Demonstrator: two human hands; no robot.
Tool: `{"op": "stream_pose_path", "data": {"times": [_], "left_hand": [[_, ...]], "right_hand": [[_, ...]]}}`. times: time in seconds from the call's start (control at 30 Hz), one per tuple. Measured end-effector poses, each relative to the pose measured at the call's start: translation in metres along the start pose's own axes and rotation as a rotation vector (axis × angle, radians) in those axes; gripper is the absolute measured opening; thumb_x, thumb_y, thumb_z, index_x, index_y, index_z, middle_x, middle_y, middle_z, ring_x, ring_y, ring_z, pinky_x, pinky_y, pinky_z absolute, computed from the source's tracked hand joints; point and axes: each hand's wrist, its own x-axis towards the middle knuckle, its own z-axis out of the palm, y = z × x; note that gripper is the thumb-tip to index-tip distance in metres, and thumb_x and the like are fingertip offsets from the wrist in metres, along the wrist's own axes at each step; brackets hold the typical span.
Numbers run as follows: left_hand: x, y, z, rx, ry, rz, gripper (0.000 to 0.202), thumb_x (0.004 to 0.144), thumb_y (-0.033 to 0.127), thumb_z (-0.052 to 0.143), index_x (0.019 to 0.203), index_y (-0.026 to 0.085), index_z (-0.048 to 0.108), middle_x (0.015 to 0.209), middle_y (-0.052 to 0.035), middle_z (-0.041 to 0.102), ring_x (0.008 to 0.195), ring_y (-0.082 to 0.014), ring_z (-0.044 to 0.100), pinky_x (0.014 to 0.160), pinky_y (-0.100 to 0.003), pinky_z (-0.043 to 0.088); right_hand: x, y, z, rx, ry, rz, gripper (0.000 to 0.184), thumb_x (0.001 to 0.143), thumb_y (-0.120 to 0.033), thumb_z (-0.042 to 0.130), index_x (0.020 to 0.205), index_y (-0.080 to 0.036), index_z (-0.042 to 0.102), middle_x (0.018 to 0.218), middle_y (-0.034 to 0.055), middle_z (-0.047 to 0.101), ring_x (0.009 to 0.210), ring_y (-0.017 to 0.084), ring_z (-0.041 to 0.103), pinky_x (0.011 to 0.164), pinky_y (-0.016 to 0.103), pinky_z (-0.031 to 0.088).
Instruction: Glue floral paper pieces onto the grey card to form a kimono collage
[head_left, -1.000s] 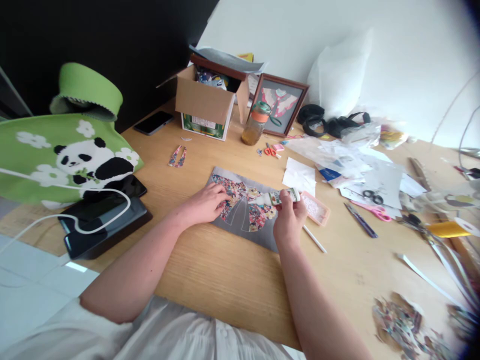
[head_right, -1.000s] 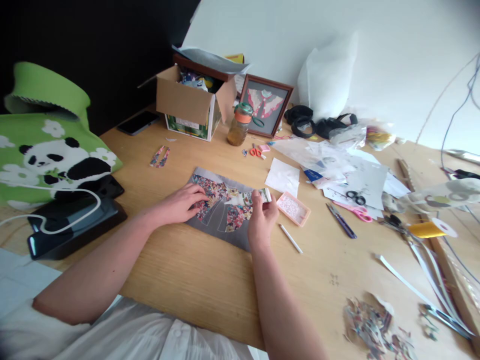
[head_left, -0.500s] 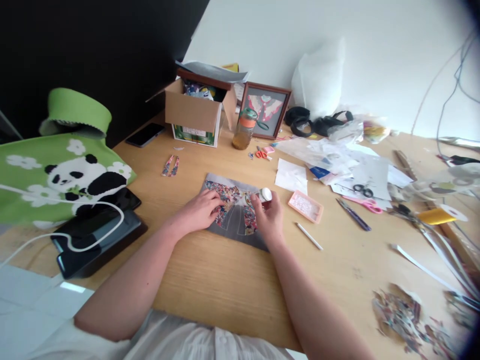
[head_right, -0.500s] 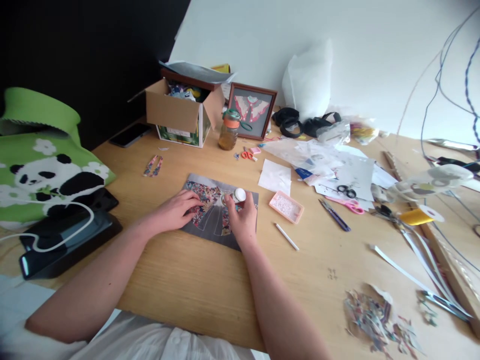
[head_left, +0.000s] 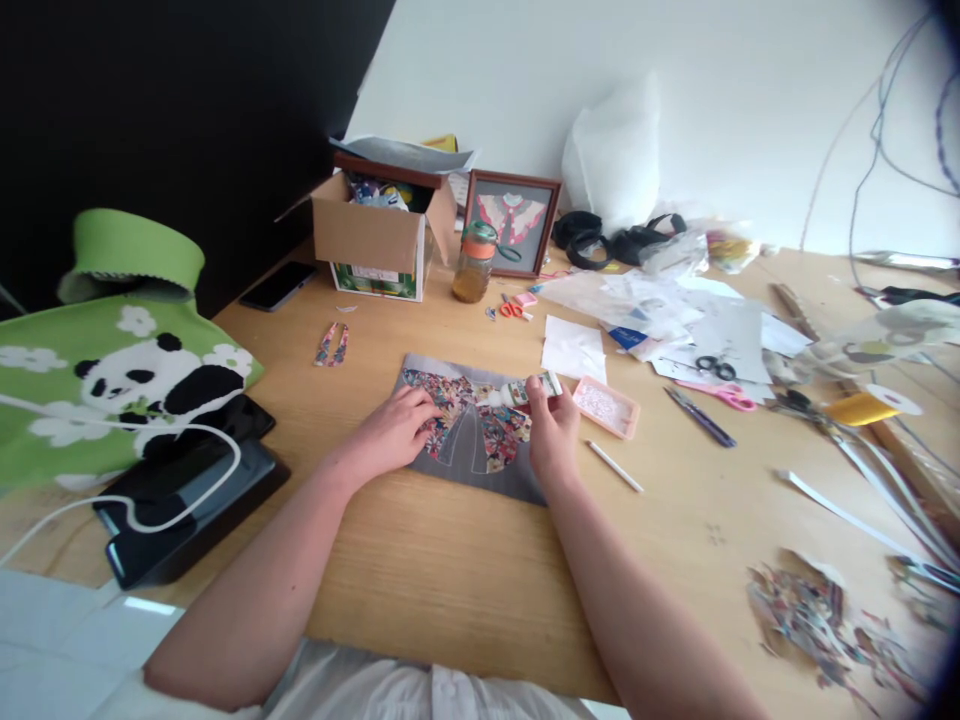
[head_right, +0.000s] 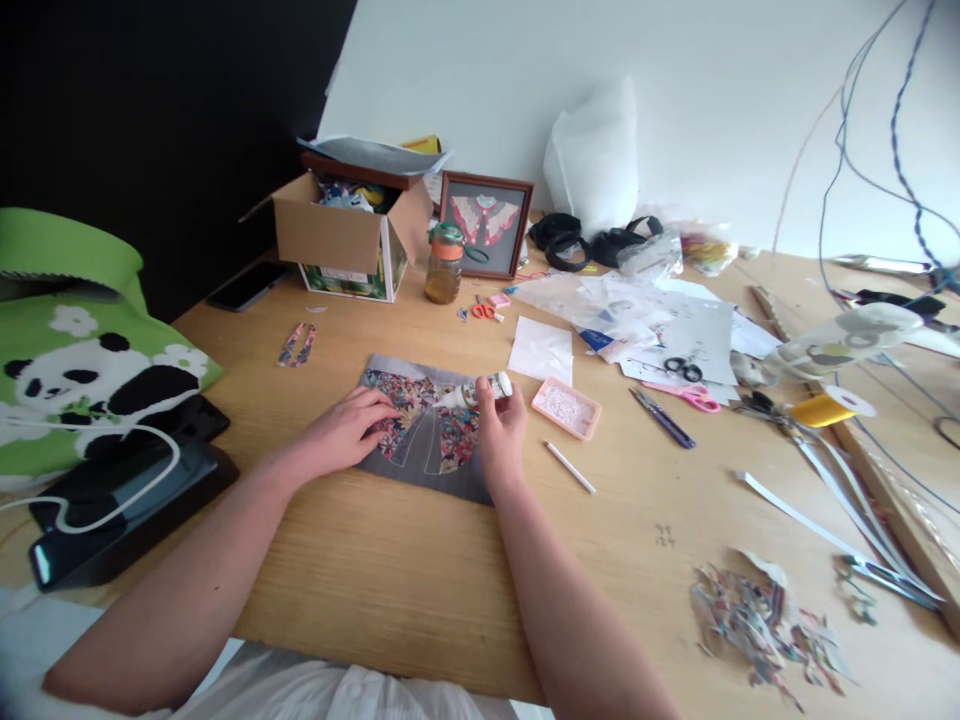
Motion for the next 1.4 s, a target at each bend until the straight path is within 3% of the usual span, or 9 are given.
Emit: {"op": "stream_pose_path", "data": {"times": [0.3, 0.53, 0.77, 0.97, 1.4], "left_hand": [[0.000, -0.002, 0.001, 0.007, 0.004, 0.011, 0.028, 0.090, 0.013, 0.055, 0.115, 0.018, 0.068, 0.115, -0.0082, 0.062, 0.113, -0.0240, 0.053, 0.105, -0.042, 0.047], [0.000, -0.004, 0.000, -0.003, 0.043, -0.005, 0.030, 0.088, 0.010, 0.054, 0.112, 0.020, 0.069, 0.108, -0.0070, 0.063, 0.110, -0.0232, 0.056, 0.103, -0.040, 0.049], [0.000, -0.001, -0.001, 0.009, 0.032, -0.029, 0.029, 0.089, 0.009, 0.053, 0.112, 0.015, 0.070, 0.107, -0.0093, 0.064, 0.110, -0.0241, 0.056, 0.104, -0.039, 0.047], [0.000, 0.000, -0.001, 0.018, 0.027, -0.037, 0.027, 0.090, 0.010, 0.054, 0.110, 0.013, 0.070, 0.107, -0.0097, 0.064, 0.110, -0.0239, 0.056, 0.104, -0.038, 0.047], [0.000, -0.002, 0.003, 0.014, 0.038, -0.034, 0.033, 0.091, 0.013, 0.055, 0.123, 0.013, 0.064, 0.112, -0.0099, 0.061, 0.114, -0.0251, 0.053, 0.105, -0.040, 0.045]], "right_hand": [[-0.005, -0.012, 0.002, -0.082, 0.011, -0.104, 0.040, 0.083, -0.058, 0.064, 0.080, -0.020, 0.052, 0.071, 0.0000, 0.059, 0.068, 0.016, 0.056, 0.060, 0.028, 0.043], [-0.009, -0.016, 0.002, -0.152, -0.012, -0.142, 0.039, 0.085, -0.057, 0.062, 0.079, -0.021, 0.051, 0.066, -0.0020, 0.056, 0.061, 0.014, 0.050, 0.055, 0.026, 0.039], [0.003, -0.033, 0.005, -0.215, -0.048, -0.178, 0.041, 0.084, -0.060, 0.061, 0.077, -0.021, 0.051, 0.063, -0.0020, 0.053, 0.057, 0.014, 0.048, 0.052, 0.026, 0.035], [0.005, -0.020, 0.012, -0.308, 0.018, -0.256, 0.038, 0.088, -0.057, 0.057, 0.078, -0.022, 0.047, 0.067, -0.0027, 0.053, 0.059, 0.014, 0.048, 0.057, 0.027, 0.036], [0.006, -0.001, 0.010, -0.510, -0.041, -0.411, 0.036, 0.087, -0.058, 0.056, 0.092, -0.022, 0.049, 0.078, 0.0022, 0.059, 0.071, 0.019, 0.055, 0.068, 0.032, 0.042]]}}
